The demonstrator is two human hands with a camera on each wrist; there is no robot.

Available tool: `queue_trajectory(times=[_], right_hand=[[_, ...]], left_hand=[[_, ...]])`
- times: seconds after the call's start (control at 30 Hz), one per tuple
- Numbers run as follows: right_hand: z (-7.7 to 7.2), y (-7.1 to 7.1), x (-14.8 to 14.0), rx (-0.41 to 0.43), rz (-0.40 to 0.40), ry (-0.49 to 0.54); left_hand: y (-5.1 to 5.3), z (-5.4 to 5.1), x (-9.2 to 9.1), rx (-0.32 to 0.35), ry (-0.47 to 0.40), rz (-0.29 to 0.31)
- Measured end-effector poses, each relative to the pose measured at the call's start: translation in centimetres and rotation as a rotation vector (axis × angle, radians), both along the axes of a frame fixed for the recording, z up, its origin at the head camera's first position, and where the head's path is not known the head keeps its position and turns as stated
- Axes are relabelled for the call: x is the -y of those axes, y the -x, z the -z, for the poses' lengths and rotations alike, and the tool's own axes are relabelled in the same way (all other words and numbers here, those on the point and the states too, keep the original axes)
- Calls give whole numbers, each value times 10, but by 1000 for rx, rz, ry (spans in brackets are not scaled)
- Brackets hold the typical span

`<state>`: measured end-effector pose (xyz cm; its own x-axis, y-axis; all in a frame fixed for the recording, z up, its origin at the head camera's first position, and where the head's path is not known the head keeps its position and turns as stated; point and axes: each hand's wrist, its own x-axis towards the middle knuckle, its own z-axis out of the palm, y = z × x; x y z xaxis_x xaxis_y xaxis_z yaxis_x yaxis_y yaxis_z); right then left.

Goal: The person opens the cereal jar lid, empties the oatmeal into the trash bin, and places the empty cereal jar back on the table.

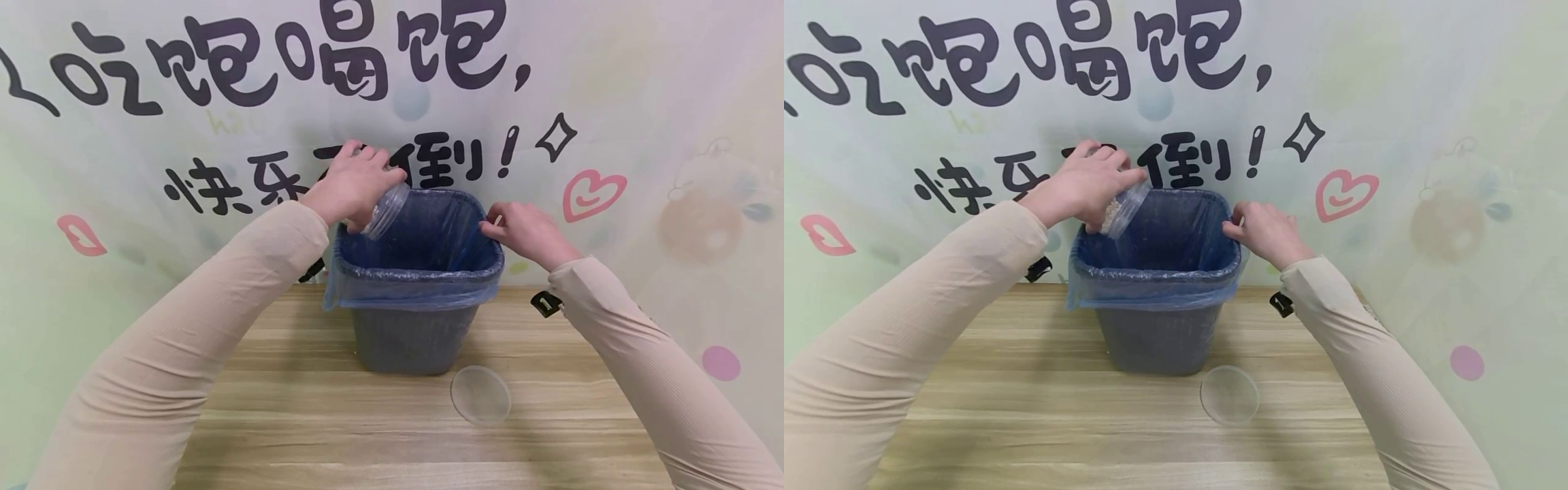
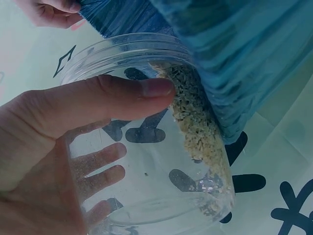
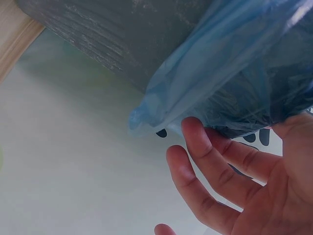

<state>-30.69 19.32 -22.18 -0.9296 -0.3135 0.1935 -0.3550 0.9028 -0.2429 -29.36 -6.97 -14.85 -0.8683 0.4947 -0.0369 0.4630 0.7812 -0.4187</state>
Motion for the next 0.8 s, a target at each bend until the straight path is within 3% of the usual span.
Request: queue_trajectory(times=[0.8], right_hand=[[0,0,-1,13,-1,-14]], left_hand=[[2,-5,-3,41,19,-23]])
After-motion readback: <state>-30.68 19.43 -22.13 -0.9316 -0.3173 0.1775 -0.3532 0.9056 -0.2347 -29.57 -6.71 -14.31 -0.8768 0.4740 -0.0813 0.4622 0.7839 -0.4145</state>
